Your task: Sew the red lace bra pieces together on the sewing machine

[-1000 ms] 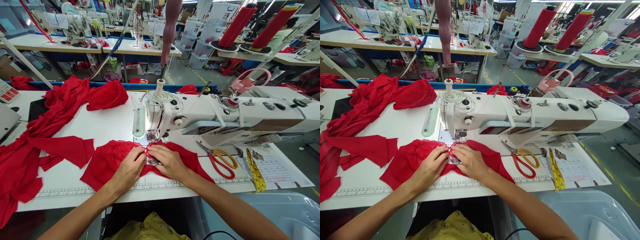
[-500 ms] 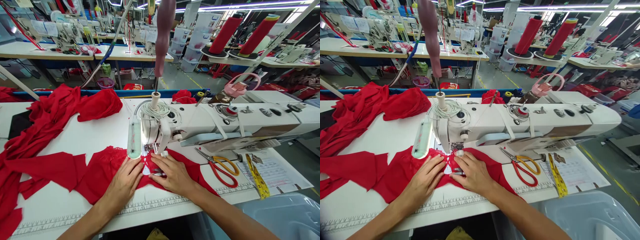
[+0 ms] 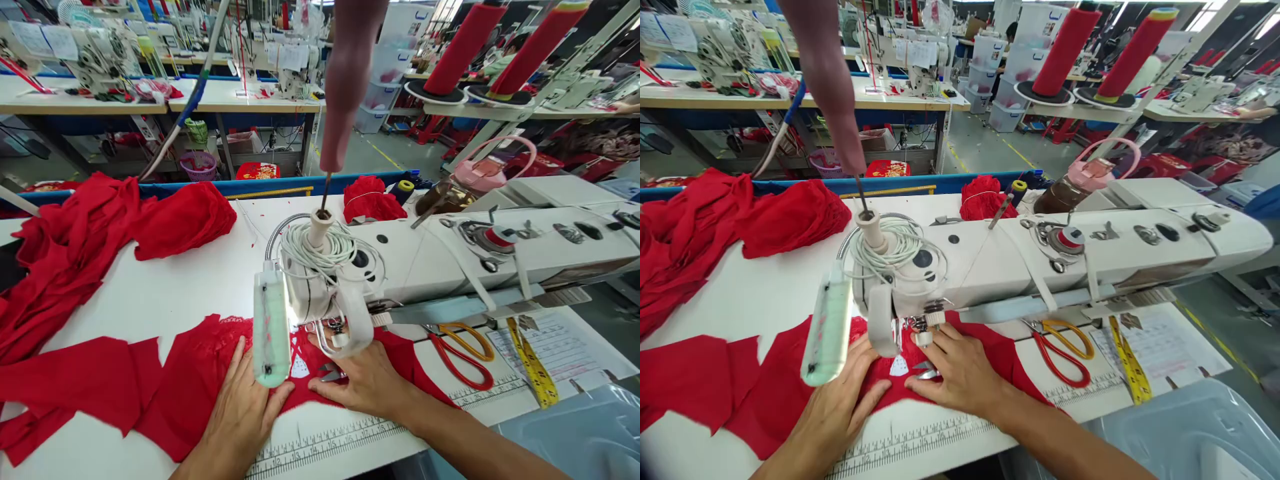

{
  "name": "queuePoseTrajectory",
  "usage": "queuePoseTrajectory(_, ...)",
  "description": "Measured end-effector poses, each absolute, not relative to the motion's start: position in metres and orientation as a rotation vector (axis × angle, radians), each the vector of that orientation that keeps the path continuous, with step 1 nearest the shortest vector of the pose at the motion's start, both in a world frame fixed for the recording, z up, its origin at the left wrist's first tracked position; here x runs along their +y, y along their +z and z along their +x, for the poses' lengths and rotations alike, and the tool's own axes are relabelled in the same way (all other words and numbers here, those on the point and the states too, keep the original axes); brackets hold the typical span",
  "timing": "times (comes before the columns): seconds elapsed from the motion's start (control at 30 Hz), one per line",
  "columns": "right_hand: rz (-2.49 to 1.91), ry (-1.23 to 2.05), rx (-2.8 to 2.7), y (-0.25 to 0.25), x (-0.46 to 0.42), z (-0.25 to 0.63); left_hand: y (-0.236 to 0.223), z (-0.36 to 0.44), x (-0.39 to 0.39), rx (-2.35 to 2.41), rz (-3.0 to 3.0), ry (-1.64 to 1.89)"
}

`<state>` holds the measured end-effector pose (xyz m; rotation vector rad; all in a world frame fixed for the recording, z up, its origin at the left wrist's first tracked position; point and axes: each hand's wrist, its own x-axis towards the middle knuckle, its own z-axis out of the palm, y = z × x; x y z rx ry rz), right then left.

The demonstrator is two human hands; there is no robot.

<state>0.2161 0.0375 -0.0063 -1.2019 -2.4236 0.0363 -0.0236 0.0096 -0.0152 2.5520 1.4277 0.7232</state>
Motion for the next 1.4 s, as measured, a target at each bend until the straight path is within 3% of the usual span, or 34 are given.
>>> queuePoseTrajectory(0.67, -1.212, 0.246, -2.469, 0.008, 0.038, 0.220, -0.009, -0.023, 0.008, 1.449, 2.593, 0.780)
queuePoseTrajectory(1.4, -1.152, 0.067, -2.394, -0.004, 0.037, 0.217, -0.005, -0.023, 0.007, 1.453, 2.395, 0.639)
